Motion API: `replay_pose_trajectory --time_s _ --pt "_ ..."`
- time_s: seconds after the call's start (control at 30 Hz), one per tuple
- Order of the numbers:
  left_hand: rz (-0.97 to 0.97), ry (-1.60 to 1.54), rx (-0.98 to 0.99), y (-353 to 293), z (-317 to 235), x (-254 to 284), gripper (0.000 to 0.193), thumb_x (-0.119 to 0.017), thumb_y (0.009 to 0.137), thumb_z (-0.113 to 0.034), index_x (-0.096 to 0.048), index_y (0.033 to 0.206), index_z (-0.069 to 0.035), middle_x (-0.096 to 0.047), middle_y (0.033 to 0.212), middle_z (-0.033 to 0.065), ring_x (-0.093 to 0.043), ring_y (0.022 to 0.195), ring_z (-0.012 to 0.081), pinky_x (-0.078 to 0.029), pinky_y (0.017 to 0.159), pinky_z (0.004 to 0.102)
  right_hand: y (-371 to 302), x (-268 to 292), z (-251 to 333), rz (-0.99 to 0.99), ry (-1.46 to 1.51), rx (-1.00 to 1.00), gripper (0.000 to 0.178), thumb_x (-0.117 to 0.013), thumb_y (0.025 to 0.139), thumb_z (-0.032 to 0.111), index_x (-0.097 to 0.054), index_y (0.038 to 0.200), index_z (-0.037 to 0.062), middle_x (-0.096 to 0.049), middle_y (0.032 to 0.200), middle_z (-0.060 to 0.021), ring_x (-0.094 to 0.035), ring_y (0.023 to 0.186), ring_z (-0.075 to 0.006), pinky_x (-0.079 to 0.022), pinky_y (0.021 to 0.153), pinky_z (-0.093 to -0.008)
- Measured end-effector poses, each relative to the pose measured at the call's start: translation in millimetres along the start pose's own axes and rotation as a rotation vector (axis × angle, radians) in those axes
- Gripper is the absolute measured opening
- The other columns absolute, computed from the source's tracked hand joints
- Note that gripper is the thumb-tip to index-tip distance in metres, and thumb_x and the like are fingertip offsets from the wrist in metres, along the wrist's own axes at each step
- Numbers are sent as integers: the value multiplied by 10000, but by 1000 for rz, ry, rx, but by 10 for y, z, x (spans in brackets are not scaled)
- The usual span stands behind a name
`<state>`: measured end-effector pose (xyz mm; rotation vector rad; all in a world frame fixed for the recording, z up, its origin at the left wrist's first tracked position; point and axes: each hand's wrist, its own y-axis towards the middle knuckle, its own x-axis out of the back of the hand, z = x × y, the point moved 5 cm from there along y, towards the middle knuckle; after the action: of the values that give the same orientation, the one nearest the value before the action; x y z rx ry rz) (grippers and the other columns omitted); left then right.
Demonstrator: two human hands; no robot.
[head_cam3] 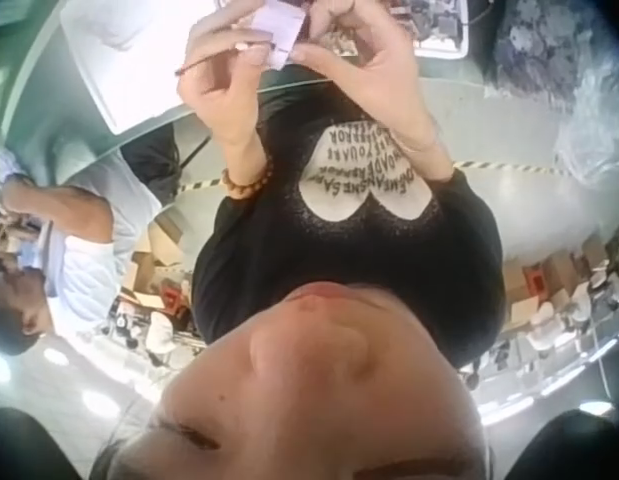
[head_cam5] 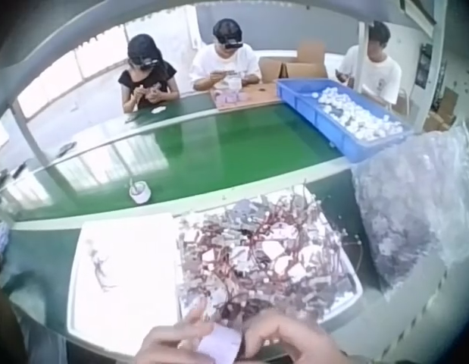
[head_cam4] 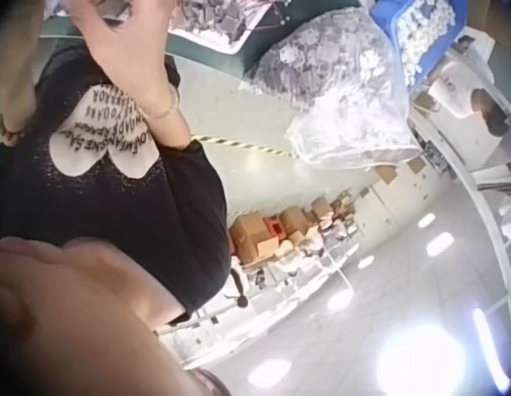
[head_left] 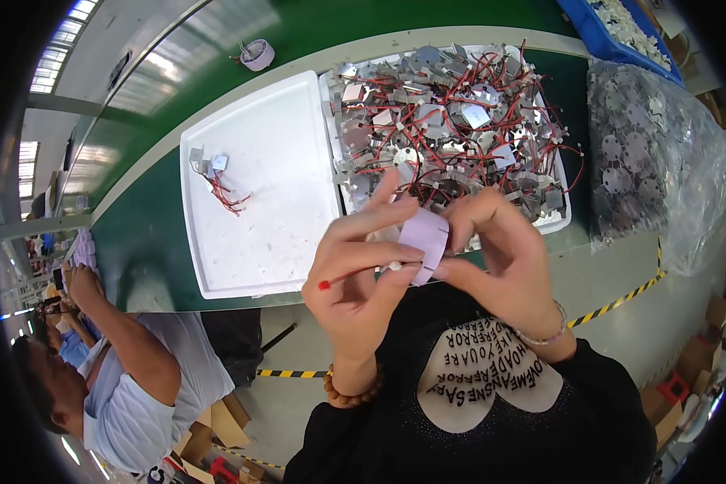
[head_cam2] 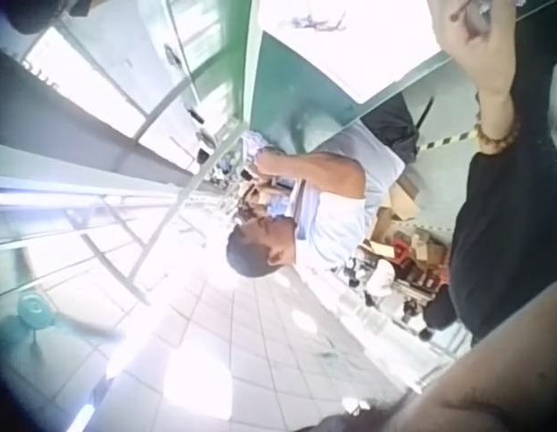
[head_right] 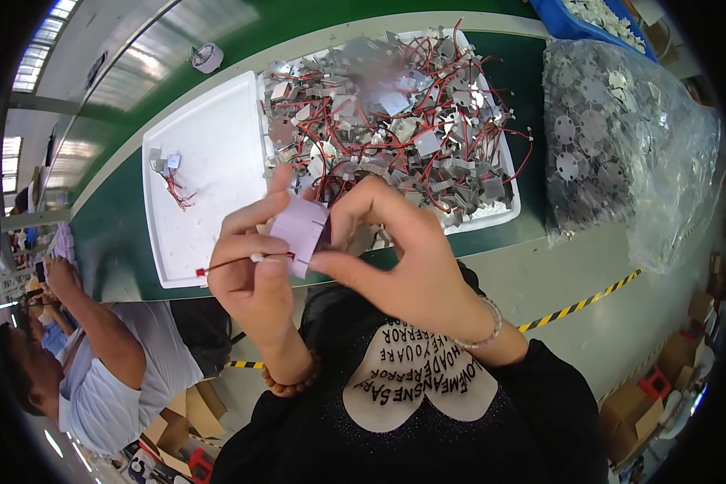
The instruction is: The person assembles electronic components by hand, inserting small wired parts into plastic housings.
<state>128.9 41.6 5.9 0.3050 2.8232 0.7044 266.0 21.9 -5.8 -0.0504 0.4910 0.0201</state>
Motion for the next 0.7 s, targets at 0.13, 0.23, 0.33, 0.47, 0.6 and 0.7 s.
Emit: replay_pose_trajectory --time_s 0.13,0.23,0.33,0.47,0.6,0.7 --pt "-247 -489 176 45 35 -21 203 -503 851 -214 -424 818 -31 -455 770 84 -482 907 262 -426 832 449 -14 -44 48 5 -62 -1 202 -600 720 -88 -484 854 7 -536 811 -27 -531 759 -83 -428 683 -201" --pt "-396 -657 290 137 85 -9 209 -379 909 -275 -365 850 -75 -328 640 12 -398 622 133 -412 627 330 23 -96 -19 12 -111 5 207 -605 716 -81 -487 861 9 -538 816 -30 -532 763 -87 -428 686 -205" --pt "-529 -564 315 149 121 24 191 -334 929 -264 -357 900 -77 -324 623 8 -390 550 115 -413 571 312 -43 -130 -37 21 -160 12 214 -609 713 -75 -491 869 11 -540 822 -32 -533 766 -91 -429 689 -208" --pt "-673 -392 268 72 149 78 205 -317 934 -278 -343 957 -76 -328 626 10 -407 524 125 -446 559 320 -83 -149 -113 28 -225 26 223 -614 708 -65 -495 879 14 -542 828 -35 -535 771 -96 -430 693 -212" --pt "-707 -560 339 27 206 11 242 -316 933 -347 -327 979 -110 -337 642 4 -409 521 125 -452 573 322 -31 -62 -297 34 -295 40 233 -620 703 -56 -500 889 17 -544 835 -38 -537 776 -101 -430 697 -216" --pt "-742 -691 452 -25 286 -7 248 -323 928 -382 -332 974 -138 -316 651 -9 -382 522 116 -438 579 309 -30 -109 -403 42 -345 54 241 -624 700 -49 -503 897 19 -546 840 -40 -538 780 -105 -431 701 -219"
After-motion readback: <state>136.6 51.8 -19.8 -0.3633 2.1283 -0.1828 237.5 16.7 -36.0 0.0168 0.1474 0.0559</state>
